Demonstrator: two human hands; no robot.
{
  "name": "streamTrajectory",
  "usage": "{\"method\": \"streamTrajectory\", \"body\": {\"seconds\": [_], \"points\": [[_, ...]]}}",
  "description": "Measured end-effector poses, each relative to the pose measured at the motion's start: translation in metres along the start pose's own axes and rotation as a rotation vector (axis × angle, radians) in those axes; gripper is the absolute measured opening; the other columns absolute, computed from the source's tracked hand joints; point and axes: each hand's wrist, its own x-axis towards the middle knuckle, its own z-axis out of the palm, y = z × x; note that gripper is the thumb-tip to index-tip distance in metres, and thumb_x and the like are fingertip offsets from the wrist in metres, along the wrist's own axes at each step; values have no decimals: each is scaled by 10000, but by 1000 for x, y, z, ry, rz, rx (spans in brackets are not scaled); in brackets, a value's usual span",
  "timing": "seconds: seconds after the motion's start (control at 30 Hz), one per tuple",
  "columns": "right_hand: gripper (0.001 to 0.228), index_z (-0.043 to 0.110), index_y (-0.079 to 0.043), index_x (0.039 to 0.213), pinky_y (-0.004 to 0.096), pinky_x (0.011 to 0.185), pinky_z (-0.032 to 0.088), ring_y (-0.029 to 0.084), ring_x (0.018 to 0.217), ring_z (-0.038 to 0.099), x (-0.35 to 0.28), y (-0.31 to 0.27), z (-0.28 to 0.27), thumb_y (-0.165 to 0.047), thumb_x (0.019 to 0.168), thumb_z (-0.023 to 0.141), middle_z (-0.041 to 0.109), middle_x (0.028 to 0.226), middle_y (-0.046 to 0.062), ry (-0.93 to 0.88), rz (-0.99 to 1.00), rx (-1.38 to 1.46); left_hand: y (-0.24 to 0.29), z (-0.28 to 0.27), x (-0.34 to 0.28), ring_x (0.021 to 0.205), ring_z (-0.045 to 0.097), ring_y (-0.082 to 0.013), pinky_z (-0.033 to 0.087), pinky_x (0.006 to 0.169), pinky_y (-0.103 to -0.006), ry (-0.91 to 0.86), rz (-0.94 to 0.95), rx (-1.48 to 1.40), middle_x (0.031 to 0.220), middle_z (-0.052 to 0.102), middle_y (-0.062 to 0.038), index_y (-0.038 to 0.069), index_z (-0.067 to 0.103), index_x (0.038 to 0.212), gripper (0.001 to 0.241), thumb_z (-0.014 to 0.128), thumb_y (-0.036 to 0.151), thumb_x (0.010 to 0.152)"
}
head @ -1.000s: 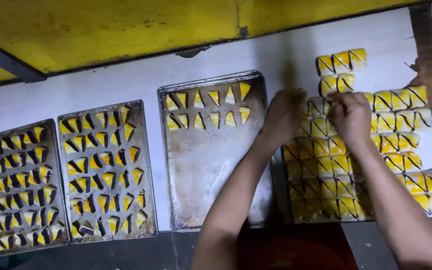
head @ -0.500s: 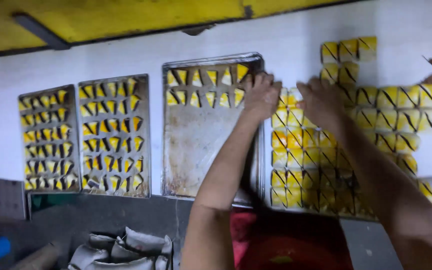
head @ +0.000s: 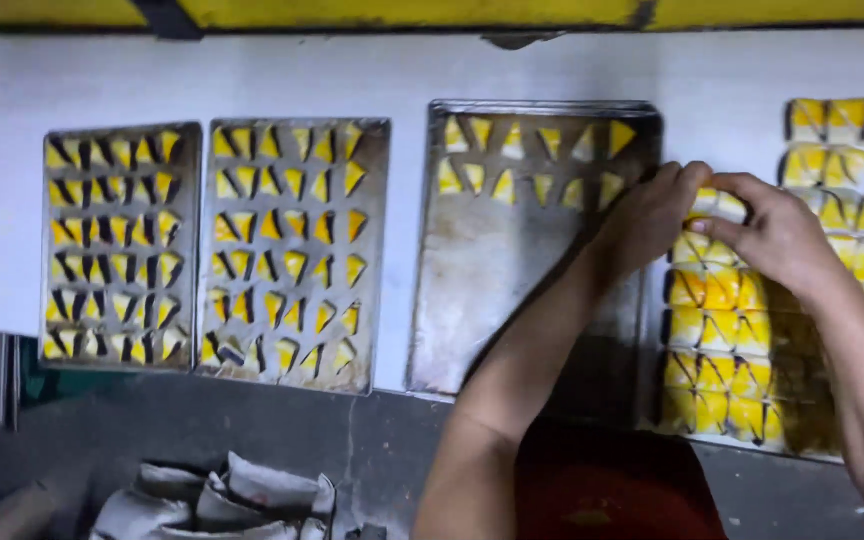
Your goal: The person repeatedly picks up small triangular pastries from a tray and places them into a metal mold on the table. The hands work continuously to fill the mold with the pastries.
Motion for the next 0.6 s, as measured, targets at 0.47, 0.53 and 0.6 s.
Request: {"method": "streamTrajectory", "body": {"seconds": [0.47,0.53,0.6], "points": [[535,674,-220,1362,530,1019,490,381,1235,627,80,-183,226,-478,895,717,695,1305,155,-235,-173,-31,-80,-257,-153,1061,694,-354,516,1017,-466,267,-372,92,1146,711,-109,112,712,1239,450,654,-69,832],[609,665,-247,1360,513,1028,485,341,1253,624,95,-183,223,-561,844,747,693,1320,111,-220,-92,-111,-100,-249,-134,957,728,-296,521,975,-450,270,-263,124,1068,748,-54,125,773,1132,376,721,-47,802],[545,665,-207,1362,554,988,511,420,1190,652,79,-171,216,-445,875,721,710,1242,182,-212,31,-122,-120,-233,-139,979,690,-280,528,917,-399,160,-344,231,1064,717,-16,183,759,1134,285,658,79,888]]}}
